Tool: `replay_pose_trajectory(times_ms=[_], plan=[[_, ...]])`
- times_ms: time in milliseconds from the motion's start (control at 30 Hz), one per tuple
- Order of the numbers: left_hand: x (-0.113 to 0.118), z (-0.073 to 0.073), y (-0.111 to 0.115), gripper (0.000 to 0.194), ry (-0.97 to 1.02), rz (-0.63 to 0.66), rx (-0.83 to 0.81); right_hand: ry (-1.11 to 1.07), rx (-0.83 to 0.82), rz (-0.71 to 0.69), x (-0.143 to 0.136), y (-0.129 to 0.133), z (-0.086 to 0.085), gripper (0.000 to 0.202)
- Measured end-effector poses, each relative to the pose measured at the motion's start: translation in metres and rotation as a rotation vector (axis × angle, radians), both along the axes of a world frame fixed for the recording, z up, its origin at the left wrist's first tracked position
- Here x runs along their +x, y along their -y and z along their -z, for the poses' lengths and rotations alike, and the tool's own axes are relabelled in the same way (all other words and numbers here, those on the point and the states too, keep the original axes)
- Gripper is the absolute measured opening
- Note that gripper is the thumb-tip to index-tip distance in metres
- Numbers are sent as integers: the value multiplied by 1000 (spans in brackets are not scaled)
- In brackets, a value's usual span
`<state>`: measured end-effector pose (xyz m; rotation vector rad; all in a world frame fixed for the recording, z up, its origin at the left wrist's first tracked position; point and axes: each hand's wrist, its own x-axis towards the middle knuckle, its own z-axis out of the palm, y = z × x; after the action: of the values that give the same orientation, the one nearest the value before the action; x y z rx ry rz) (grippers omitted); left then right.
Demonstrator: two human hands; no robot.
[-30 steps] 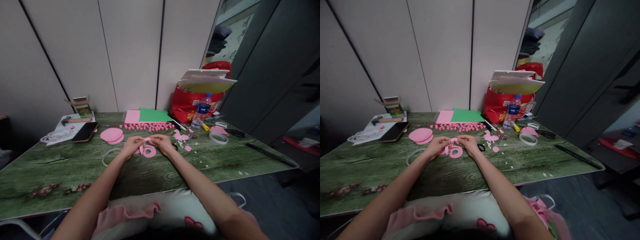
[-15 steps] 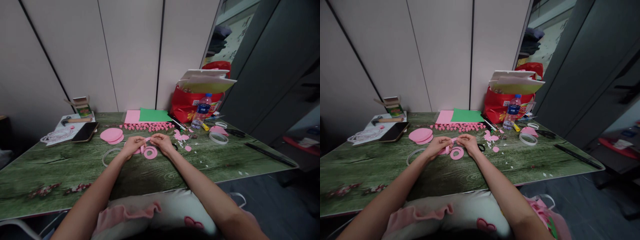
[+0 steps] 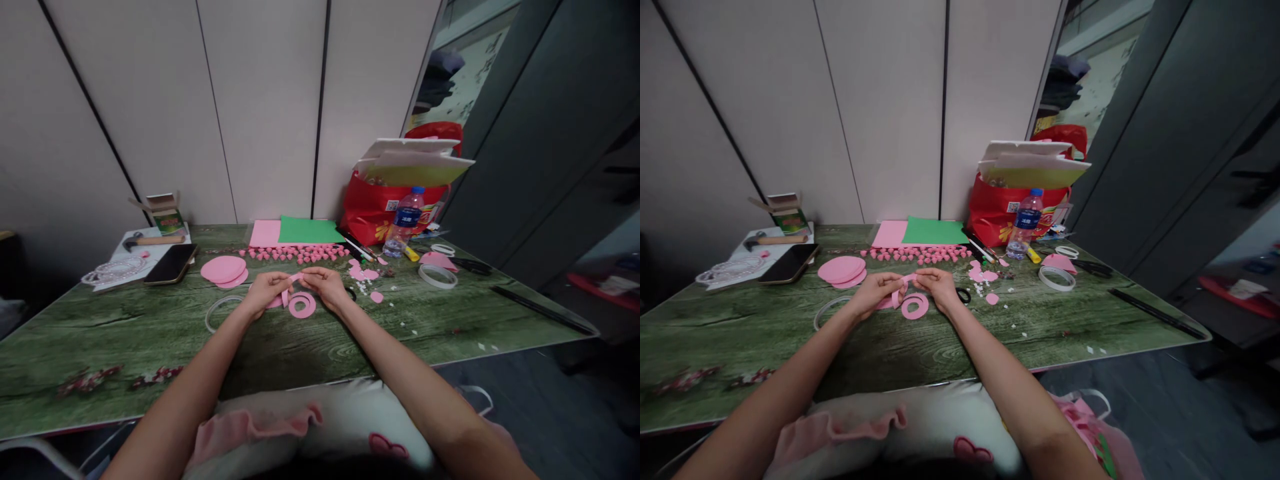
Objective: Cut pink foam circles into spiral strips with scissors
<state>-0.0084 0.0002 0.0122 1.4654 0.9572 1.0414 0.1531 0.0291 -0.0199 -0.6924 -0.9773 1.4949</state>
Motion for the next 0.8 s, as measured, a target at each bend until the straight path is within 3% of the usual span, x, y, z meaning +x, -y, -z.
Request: replay_pose_trajectory(times_ms=[567,800], plan=[[0,0,1,27,37,19,-44,9,22,59,-1,-1,2,25],[1,-1,0,29,52,14,-44,-11,47,-3,0,-2,1,24]])
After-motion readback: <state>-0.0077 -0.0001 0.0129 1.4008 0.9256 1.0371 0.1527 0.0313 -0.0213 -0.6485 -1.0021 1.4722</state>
